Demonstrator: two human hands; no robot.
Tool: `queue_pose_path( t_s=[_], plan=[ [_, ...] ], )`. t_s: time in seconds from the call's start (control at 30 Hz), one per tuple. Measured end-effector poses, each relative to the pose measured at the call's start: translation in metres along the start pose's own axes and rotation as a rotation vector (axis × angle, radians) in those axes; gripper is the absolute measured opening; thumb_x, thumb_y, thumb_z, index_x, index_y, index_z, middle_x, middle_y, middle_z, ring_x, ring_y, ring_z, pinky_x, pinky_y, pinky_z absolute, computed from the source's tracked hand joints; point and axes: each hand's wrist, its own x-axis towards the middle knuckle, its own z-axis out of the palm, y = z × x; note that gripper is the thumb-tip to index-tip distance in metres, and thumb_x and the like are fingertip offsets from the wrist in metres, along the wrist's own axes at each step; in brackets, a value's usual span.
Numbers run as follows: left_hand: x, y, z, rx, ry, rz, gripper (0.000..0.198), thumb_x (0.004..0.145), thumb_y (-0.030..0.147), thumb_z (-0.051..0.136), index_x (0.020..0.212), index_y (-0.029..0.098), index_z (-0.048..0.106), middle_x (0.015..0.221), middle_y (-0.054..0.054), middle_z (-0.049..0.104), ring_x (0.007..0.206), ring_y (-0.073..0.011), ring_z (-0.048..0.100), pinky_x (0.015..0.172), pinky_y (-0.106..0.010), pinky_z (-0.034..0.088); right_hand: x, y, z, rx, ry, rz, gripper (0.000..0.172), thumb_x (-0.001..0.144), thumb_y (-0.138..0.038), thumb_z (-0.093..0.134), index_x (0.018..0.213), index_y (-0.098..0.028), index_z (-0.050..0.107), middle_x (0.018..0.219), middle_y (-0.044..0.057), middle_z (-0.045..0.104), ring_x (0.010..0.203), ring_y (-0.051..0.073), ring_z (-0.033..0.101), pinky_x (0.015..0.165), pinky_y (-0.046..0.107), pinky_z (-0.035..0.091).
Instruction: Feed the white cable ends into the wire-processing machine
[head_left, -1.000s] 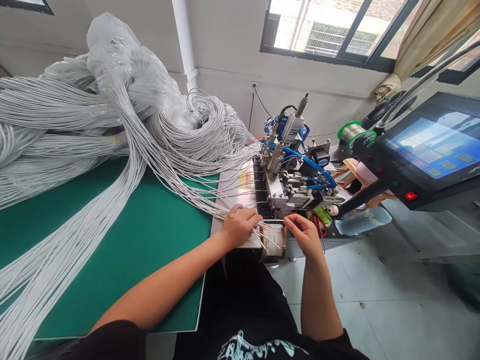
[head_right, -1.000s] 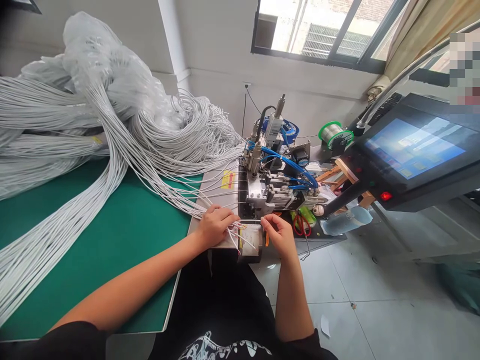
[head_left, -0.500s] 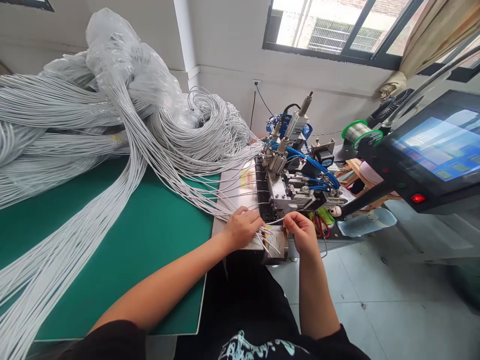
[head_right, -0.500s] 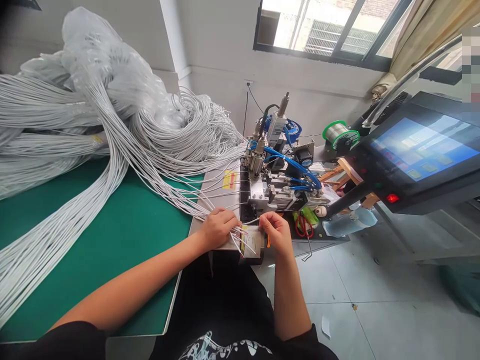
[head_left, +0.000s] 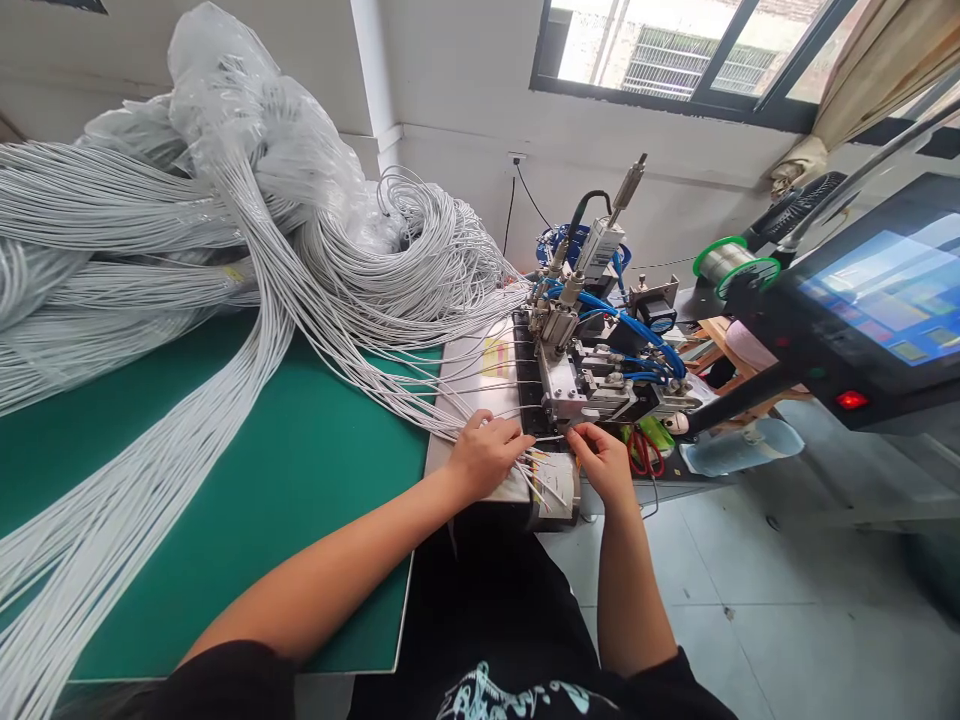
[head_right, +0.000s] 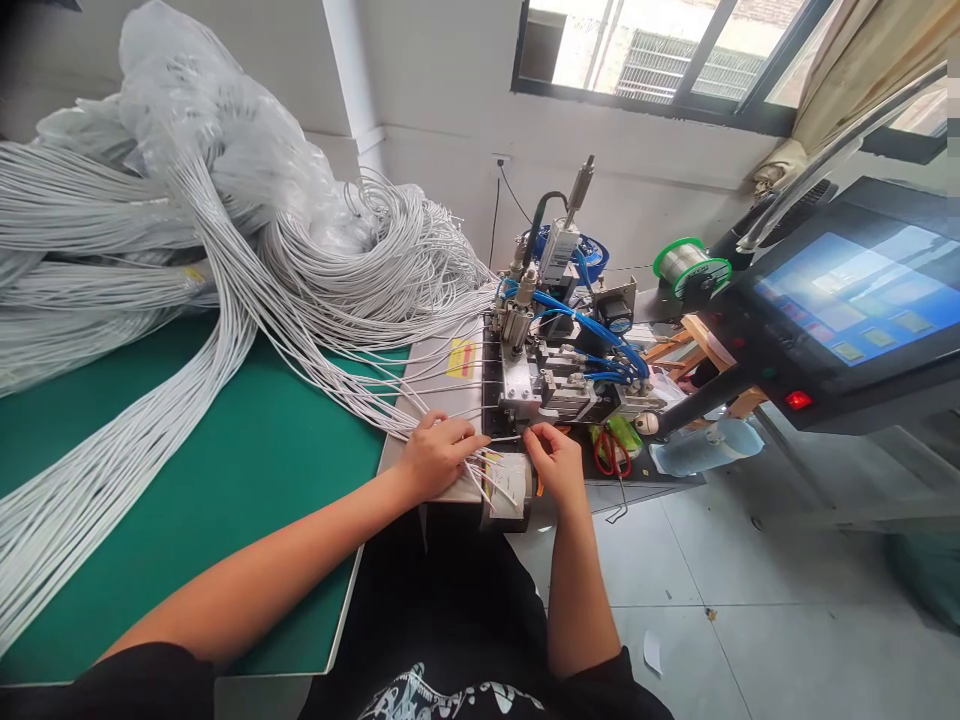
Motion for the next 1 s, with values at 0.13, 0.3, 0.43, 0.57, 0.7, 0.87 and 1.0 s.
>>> queue_pose_path(
  t_s=[0.13,0.3,0.43,0.57,0.7,0.87,1.0],
  plan=[
    [0.001,-0.001,0.001,-0.02,-0.039,-0.031,0.035,0.081,0.008,0.047,0.106,0.024,0.065,0.092,-0.003,0.065,0.085,-0.0165,0.059,0.085,-0.036,0.033,0.005,0.006,0.004,0.061,-0.047,-0.007,0.034,0.081,-0.048,0.055,0.068,-0.016,0.053,0.062,-0.001,0.046,0.061,0.012,0.04,0.059,0.024,0.032],
    [0.004,0.001,0.0,-0.036,-0.132,-0.07,0.033,0.081,0.011,0.048,0.107,0.023,0.065,0.095,-0.005,0.065,0.088,-0.018,0.059,0.084,-0.038,0.034,0.009,0.015,0.007,0.252,-0.127,0.043,0.037,0.081,-0.05,0.055,0.066,-0.017,0.047,0.06,-0.003,0.037,0.059,0.01,0.033,0.055,0.023,0.028],
    [0.006,0.001,0.0,-0.031,-0.192,-0.07,0.033,0.084,0.015,0.047,0.112,0.024,0.063,0.099,-0.006,0.063,0.089,-0.0181,0.058,0.085,-0.039,0.035,0.01,0.023,0.008,0.257,-0.112,0.03,0.037,0.079,-0.05,0.059,0.066,-0.016,0.05,0.06,-0.002,0.04,0.059,0.01,0.034,0.054,0.023,0.029],
    [0.007,0.0,0.001,-0.041,-0.231,-0.064,0.037,0.085,0.018,0.048,0.119,0.025,0.059,0.103,-0.007,0.061,0.092,-0.018,0.057,0.085,-0.038,0.035,0.011,0.03,0.009,0.239,-0.073,0.023,0.038,0.078,-0.051,0.06,0.064,-0.017,0.052,0.059,-0.001,0.04,0.058,0.011,0.034,0.052,0.024,0.027],
    [0.008,0.0,0.0,-0.037,-0.264,-0.057,0.042,0.083,0.017,0.049,0.123,0.026,0.056,0.106,-0.006,0.06,0.095,-0.0184,0.057,0.087,-0.039,0.035,0.011,0.033,0.009,0.26,-0.103,0.062,0.039,0.078,-0.053,0.06,0.064,-0.017,0.051,0.059,-0.002,0.039,0.056,0.011,0.032,0.05,0.024,0.026],
    [0.008,0.001,-0.003,-0.031,-0.287,-0.064,0.043,0.084,0.019,0.051,0.125,0.028,0.055,0.104,-0.006,0.06,0.092,-0.0183,0.057,0.087,-0.039,0.034,0.012,0.031,0.007,0.264,-0.138,0.078,0.039,0.078,-0.053,0.059,0.065,-0.017,0.051,0.059,-0.002,0.04,0.057,0.011,0.034,0.052,0.024,0.027],
    [0.006,0.0,-0.002,-0.043,-0.252,-0.069,0.042,0.084,0.018,0.05,0.124,0.028,0.057,0.103,-0.006,0.062,0.09,-0.0183,0.057,0.086,-0.039,0.032,0.012,0.028,0.009,0.324,-0.127,0.091,0.038,0.077,-0.053,0.061,0.065,-0.017,0.051,0.059,-0.002,0.04,0.056,0.01,0.033,0.051,0.024,0.027]
  ],
)
